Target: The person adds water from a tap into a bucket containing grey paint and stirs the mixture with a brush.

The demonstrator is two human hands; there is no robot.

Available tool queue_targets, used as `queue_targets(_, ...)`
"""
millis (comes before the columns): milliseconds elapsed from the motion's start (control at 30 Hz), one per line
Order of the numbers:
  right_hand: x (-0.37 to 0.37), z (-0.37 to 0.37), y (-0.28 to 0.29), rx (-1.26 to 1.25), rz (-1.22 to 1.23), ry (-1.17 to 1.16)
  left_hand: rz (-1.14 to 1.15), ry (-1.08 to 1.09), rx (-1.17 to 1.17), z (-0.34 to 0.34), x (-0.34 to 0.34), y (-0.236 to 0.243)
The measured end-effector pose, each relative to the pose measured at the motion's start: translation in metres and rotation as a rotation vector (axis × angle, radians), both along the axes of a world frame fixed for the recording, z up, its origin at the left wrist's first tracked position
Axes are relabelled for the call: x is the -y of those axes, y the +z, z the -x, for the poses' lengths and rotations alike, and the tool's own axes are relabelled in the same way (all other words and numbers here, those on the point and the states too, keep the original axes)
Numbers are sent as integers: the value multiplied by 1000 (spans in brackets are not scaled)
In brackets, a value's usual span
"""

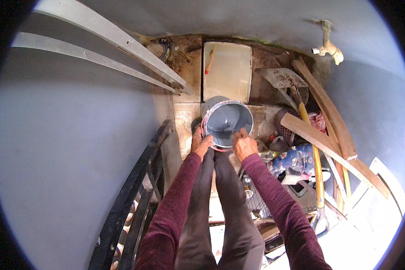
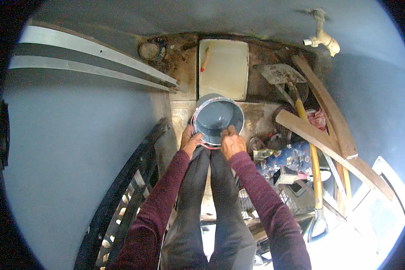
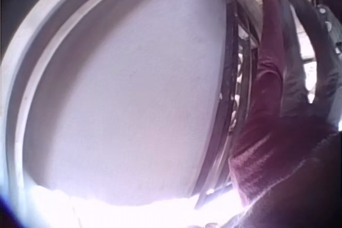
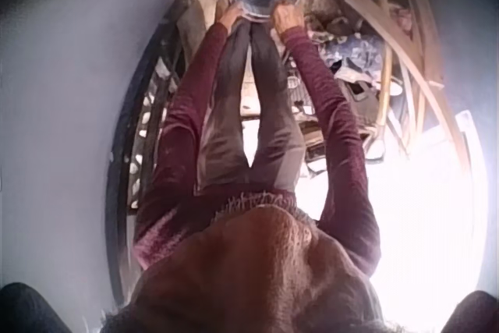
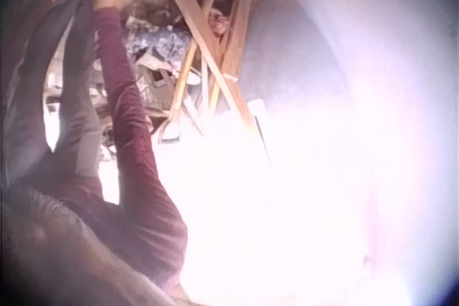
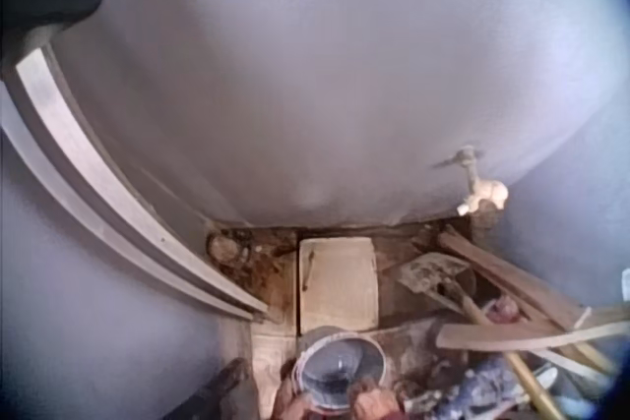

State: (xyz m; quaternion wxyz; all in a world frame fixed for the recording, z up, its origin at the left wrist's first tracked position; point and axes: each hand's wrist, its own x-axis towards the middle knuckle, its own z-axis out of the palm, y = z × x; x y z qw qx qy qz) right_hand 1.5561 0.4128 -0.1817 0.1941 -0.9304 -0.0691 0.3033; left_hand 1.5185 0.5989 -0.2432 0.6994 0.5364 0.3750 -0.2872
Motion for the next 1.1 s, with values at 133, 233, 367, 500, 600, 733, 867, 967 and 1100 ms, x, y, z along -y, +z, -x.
queue_targets(133, 5, 13, -24, -7, -142, -34, -26, -15, -9, 8, 8, -14)
queue_targets(233, 17, 13, -46, 95, -173, -112, -65, -21, 6, 18, 10, -34)
queue_targets(367, 27, 29, -51, -39, 32, -126, -132, -83, -35, 22, 22, -47)
queue_targets(500, 32, 51, -75, -141, -47, -106, -150, -75, -13, 34, 27, -81)
queue_targets(600, 49, 58, -96, -127, -93, -153, -143, -200, 1, 29, 39, -93)
queue_targets(733, 33, 46, -97, -11, -36, -139, -417, -444, 146, 57, 15, -130)
queue_targets(867, 54, 56, -114, -8, 196, 6, -122, -152, 4, 51, 35, -129)
queue_targets(967, 21, 75, -116, -39, 94, 109, -273, -123, 87, 84, -7, -151)
queue_targets(1100, 17, 89, -123, -193, 16, 17, -115, -193, 43, 77, 2, -127)
